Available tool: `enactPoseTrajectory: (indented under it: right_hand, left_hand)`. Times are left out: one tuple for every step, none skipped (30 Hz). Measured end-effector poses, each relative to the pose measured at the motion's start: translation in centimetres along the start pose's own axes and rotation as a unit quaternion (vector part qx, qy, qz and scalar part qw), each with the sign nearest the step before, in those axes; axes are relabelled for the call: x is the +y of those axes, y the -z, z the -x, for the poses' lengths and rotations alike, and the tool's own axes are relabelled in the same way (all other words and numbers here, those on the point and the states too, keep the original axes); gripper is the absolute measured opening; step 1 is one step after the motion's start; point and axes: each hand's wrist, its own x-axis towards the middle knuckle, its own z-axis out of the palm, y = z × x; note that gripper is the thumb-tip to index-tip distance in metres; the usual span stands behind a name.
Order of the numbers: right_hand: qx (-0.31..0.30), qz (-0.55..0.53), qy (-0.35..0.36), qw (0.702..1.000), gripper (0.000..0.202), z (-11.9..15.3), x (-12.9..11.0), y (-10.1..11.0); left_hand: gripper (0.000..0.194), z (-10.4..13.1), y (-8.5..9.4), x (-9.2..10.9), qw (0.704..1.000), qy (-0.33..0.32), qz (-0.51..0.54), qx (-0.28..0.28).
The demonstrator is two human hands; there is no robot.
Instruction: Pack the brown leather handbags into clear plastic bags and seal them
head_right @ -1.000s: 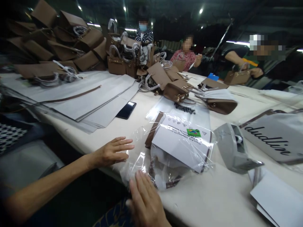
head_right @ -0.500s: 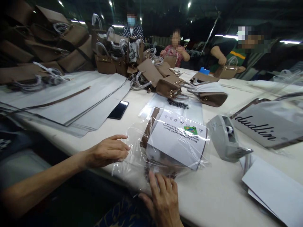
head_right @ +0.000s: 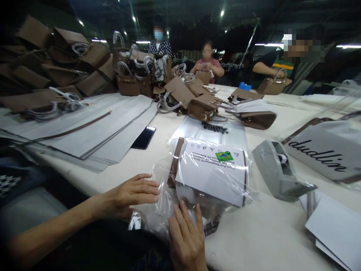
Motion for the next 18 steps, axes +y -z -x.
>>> enactPoseTrajectory:
  right_hand:
    - [0.014,-0.014,0.001,1.000,0.027,0.0,0.2,0.0]
    - [0.026,-0.023,-0.001,0.999,0.031,0.1,0.4,-0.1]
    - [0.033,-0.029,-0.005,0.999,0.035,0.2,0.6,-0.1]
    - [0.035,-0.031,-0.013,0.999,0.038,0.2,0.7,-0.1]
    - [0.029,-0.031,-0.020,0.999,0.038,0.3,0.8,-0.1]
    - [0.022,-0.032,-0.032,0.999,0.038,0.4,0.9,-0.1]
    - [0.016,-0.034,-0.045,0.998,0.037,0.4,1.0,-0.1]
    - [0.013,-0.037,-0.056,0.998,0.036,0.4,1.0,0.0]
    - [0.008,-0.040,-0.064,0.997,0.034,0.3,0.9,0.2]
    - [0.006,-0.040,-0.067,0.997,0.032,0.1,0.8,0.5]
    - [0.005,-0.033,-0.063,0.997,0.029,-0.2,0.7,0.9]
    - [0.005,-0.018,-0.053,0.998,0.025,-0.7,0.6,1.5]
    - [0.003,0.005,-0.039,0.999,0.022,-1.3,0.5,2.1]
    - [-0.003,0.034,-0.025,0.999,0.024,-2.1,0.5,2.7]
    - [-0.016,0.064,-0.014,0.998,0.033,-2.8,0.6,3.3]
    - [-0.037,0.090,-0.011,0.995,0.046,-3.5,0.7,3.7]
    - [-0.065,0.107,-0.017,0.992,0.059,-4.1,0.9,4.0]
    - [-0.097,0.114,-0.023,0.988,0.068,-4.5,1.1,4.0]
  left_hand:
    - [0.029,0.2,-0.3,-0.2,1.000,0.007,-0.021,0.005]
    - [0.024,0.3,-0.6,-0.4,0.999,0.010,-0.039,0.011]
    - [0.017,0.3,-0.9,-0.5,0.999,0.005,-0.049,0.016]
    - [0.010,0.1,-1.3,-0.6,0.998,-0.005,-0.054,0.016]
    - [0.009,-0.1,-1.6,-0.5,0.998,-0.017,-0.054,0.012]
    - [0.010,-0.5,-1.8,-0.4,0.998,-0.030,-0.049,0.006]
    - [0.010,-0.8,-1.9,-0.3,0.998,-0.038,-0.043,0.003]
    - [0.011,-1.2,-1.9,-0.2,0.998,-0.040,-0.039,0.003]
    - [0.010,-1.5,-1.8,-0.1,0.999,-0.038,-0.035,0.008]
    - [0.009,-1.7,-1.6,-0.1,0.999,-0.034,-0.036,0.019]
    - [0.008,-1.9,-1.3,-0.1,0.998,-0.030,-0.043,0.031]
    - [0.006,-1.9,-0.9,-0.2,0.997,-0.028,-0.056,0.042]
    - [0.005,-1.9,-0.6,-0.2,0.996,-0.030,-0.073,0.049]
    - [0.004,-1.9,-0.2,-0.3,0.994,-0.036,-0.089,0.052]
    - [0.004,-1.9,0.0,-0.3,0.993,-0.043,-0.101,0.049]
    - [0.005,-1.9,0.3,-0.3,0.992,-0.050,-0.107,0.043]
    - [0.006,-2.0,0.4,-0.3,0.991,-0.059,-0.110,0.040]
    - [0.006,-2.3,0.5,-0.2,0.991,-0.066,-0.113,0.042]
